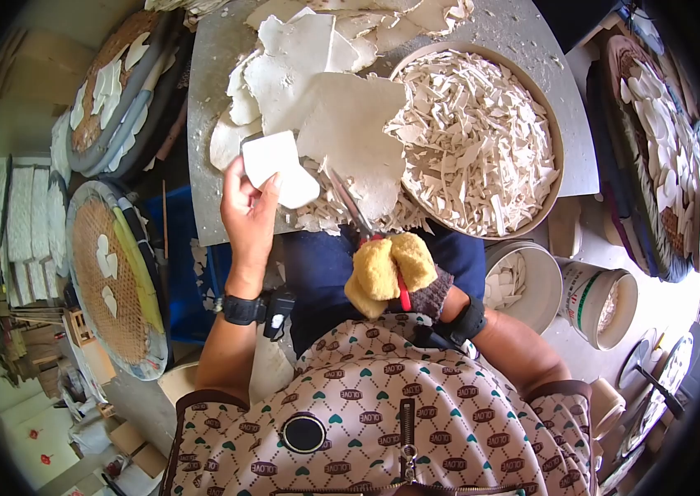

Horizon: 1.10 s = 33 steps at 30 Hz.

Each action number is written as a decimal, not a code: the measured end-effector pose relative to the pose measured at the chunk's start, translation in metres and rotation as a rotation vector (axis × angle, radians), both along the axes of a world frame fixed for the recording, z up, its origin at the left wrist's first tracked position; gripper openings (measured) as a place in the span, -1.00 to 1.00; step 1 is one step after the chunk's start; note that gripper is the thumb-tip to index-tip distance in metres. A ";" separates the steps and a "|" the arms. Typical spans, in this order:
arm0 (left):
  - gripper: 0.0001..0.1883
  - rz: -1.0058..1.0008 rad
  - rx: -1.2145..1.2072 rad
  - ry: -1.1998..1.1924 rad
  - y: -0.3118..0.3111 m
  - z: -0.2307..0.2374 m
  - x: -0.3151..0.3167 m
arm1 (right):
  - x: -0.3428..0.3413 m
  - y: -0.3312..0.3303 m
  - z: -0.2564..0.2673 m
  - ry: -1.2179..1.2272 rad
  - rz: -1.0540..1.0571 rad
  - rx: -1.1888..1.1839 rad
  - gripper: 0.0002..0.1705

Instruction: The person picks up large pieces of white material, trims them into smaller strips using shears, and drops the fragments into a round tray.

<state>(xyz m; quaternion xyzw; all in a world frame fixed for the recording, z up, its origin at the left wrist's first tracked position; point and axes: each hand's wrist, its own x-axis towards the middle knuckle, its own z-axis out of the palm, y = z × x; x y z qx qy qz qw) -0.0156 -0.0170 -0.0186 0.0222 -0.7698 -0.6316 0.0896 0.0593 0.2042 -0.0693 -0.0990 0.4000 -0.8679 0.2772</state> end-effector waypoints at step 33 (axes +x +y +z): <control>-0.77 -1.436 -0.708 -0.206 0.087 0.105 -0.093 | 0.022 0.022 -0.006 0.544 -0.055 0.567 -0.70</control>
